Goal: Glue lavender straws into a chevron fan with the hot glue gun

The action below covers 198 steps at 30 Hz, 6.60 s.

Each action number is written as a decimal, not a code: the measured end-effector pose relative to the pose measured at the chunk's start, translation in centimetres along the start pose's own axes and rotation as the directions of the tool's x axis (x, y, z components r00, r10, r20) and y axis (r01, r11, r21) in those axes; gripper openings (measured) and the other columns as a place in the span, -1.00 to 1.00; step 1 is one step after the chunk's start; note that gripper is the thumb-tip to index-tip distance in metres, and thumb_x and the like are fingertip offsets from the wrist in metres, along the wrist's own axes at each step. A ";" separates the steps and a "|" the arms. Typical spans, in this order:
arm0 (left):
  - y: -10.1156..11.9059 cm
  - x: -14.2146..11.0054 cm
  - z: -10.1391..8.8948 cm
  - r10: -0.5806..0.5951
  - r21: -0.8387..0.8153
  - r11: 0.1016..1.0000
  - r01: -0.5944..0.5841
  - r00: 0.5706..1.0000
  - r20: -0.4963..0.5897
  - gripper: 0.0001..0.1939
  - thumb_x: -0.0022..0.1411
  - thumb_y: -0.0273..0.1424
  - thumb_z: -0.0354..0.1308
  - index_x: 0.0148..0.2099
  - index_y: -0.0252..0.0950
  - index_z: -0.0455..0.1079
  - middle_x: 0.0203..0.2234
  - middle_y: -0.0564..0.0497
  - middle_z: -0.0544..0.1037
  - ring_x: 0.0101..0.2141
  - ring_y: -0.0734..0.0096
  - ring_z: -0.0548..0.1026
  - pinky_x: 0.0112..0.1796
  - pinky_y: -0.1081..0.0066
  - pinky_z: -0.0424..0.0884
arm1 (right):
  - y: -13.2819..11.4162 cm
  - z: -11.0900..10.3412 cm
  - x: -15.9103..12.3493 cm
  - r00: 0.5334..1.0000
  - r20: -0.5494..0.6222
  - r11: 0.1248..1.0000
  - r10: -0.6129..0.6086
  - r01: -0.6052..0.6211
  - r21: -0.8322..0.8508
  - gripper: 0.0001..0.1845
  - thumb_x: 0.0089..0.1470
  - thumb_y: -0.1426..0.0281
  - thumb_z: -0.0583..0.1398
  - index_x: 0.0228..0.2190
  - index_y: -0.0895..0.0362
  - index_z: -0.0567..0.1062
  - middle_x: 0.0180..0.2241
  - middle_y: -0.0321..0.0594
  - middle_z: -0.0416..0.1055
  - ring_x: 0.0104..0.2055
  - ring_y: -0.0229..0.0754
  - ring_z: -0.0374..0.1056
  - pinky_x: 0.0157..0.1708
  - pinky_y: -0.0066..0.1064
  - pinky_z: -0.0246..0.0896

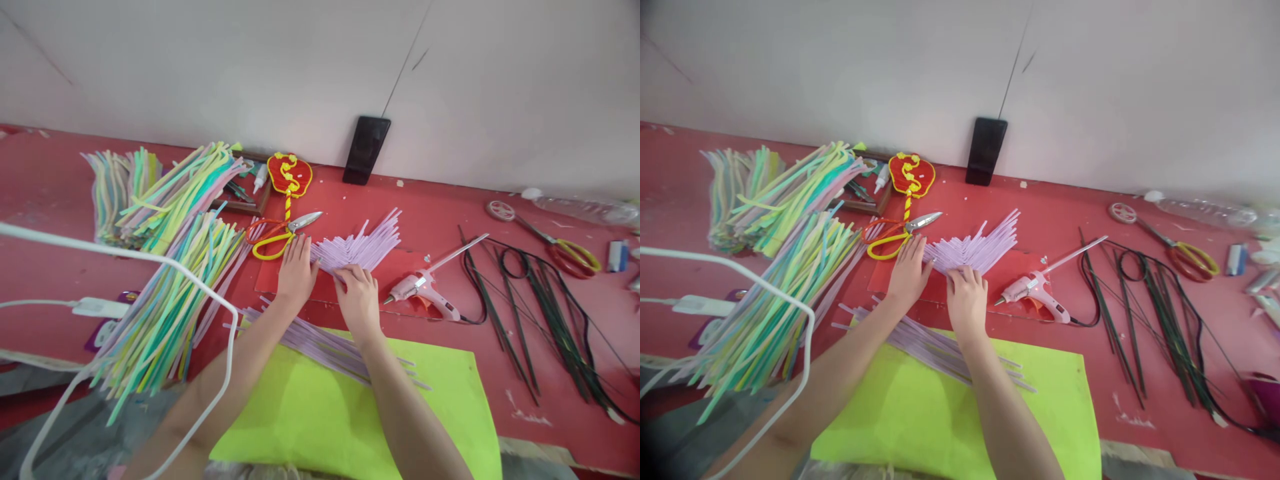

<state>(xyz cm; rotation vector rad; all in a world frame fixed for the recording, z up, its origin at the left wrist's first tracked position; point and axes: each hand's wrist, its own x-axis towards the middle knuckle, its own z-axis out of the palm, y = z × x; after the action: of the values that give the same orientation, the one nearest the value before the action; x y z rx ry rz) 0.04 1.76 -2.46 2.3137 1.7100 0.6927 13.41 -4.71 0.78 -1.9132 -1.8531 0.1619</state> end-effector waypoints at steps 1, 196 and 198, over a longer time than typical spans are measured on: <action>0.0 0.0 0.0 -0.001 -0.011 1.000 0.000 1.000 -0.017 -0.48 0.32 -0.35 -0.08 0.28 -0.38 0.05 0.23 -0.26 0.19 0.25 0.10 0.12 0.20 0.06 0.11 | 0.0 0.0 0.0 1.000 0.003 1.000 0.003 -0.003 0.002 -0.74 0.16 0.48 0.08 -0.21 0.07 0.54 -0.18 -0.17 0.46 -0.17 -0.10 0.27 -0.21 -0.28 0.05; 7.2 5.0 -3.7 0.236 -0.714 0.697 0.072 0.917 0.323 -0.29 0.31 -0.36 -0.86 0.38 -0.23 -0.22 0.23 0.00 0.24 0.19 0.46 0.24 0.13 0.25 0.27 | 16.1 -7.0 0.6 0.733 -0.276 0.774 0.622 -0.524 0.355 -0.68 -0.11 0.18 0.11 -0.43 0.15 0.50 -0.41 -0.09 0.49 -0.37 -0.10 0.34 -0.28 -0.28 0.21; 6.7 5.0 -3.1 0.189 -0.554 0.832 -0.038 0.957 0.219 -0.32 0.34 -0.38 -0.79 0.37 -0.31 -0.17 0.19 -0.08 0.30 0.19 0.40 0.24 0.17 0.19 0.21 | 16.0 -7.0 0.6 0.731 -0.265 0.769 0.629 -0.532 0.355 -0.69 -0.11 0.19 0.11 -0.43 0.16 0.50 -0.40 -0.09 0.49 -0.36 -0.09 0.35 -0.28 -0.28 0.20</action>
<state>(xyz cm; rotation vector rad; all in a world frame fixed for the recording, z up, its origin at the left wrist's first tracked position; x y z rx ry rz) 5.46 3.89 4.33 1.9951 1.0787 0.7334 30.84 -5.51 0.59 -2.1008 -0.8824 0.2118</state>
